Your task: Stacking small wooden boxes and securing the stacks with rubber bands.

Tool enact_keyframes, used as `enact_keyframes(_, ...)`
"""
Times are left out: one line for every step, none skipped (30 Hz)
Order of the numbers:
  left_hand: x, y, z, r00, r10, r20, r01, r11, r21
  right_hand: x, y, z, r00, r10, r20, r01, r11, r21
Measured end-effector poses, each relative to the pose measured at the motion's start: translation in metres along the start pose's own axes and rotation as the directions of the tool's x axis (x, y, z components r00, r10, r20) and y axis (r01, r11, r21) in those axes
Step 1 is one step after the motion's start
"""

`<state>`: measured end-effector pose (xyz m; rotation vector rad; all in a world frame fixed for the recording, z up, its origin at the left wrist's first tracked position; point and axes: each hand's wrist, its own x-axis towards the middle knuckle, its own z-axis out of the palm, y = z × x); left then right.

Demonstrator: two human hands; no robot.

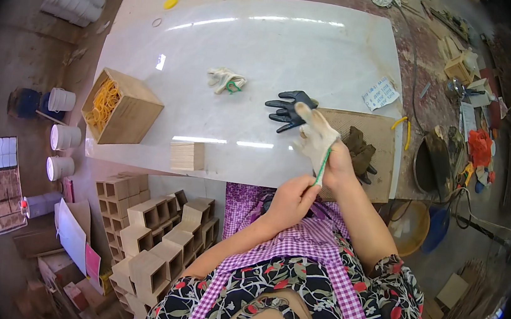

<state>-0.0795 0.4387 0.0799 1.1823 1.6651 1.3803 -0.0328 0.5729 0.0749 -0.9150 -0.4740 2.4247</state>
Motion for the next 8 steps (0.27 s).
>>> enact_keyframes(-0.001,-0.004,-0.001,1.0,-0.004,-0.015,0.004,1.0,-0.001,0.001,0.003,-0.001,0.976,-0.023,0.216,0.032,0.999,-0.041)
enact_keyframes(0.0,-0.006,-0.002,0.999,0.006,-0.035,-0.007,1.0,-0.014,-0.001,0.006,-0.002,0.987,0.039,0.155,-0.031,0.998,-0.053)
enact_keyframes(0.001,-0.008,-0.004,1.0,0.007,-0.018,-0.007,1.0,0.008,-0.004,0.011,-0.003,0.978,0.058,0.198,-0.045,0.997,-0.068)
enact_keyframes(0.0,-0.008,-0.005,1.0,0.01,0.0,-0.01,1.0,0.009,-0.002,0.015,-0.005,0.985,0.095,0.141,-0.096,0.995,0.002)
enact_keyframes(-0.002,-0.009,-0.005,1.0,0.001,0.014,-0.002,1.0,0.024,0.002,0.018,-0.007,0.991,0.096,0.094,-0.095,0.995,-0.014)
enact_keyframes(-0.004,-0.01,-0.005,1.0,0.0,0.02,-0.001,0.999,0.037,0.008,0.022,-0.009,0.987,0.142,0.077,-0.116,0.955,-0.274)
enact_keyframes(-0.004,-0.011,-0.005,0.998,-0.007,0.064,0.002,0.997,0.08,0.016,0.025,-0.011,0.982,0.187,-0.013,-0.164,0.823,-0.544)
enact_keyframes(-0.004,-0.015,-0.002,0.996,0.041,0.08,-0.047,0.996,0.078,0.018,0.026,-0.017,0.983,0.179,0.048,-0.13,0.848,-0.513)
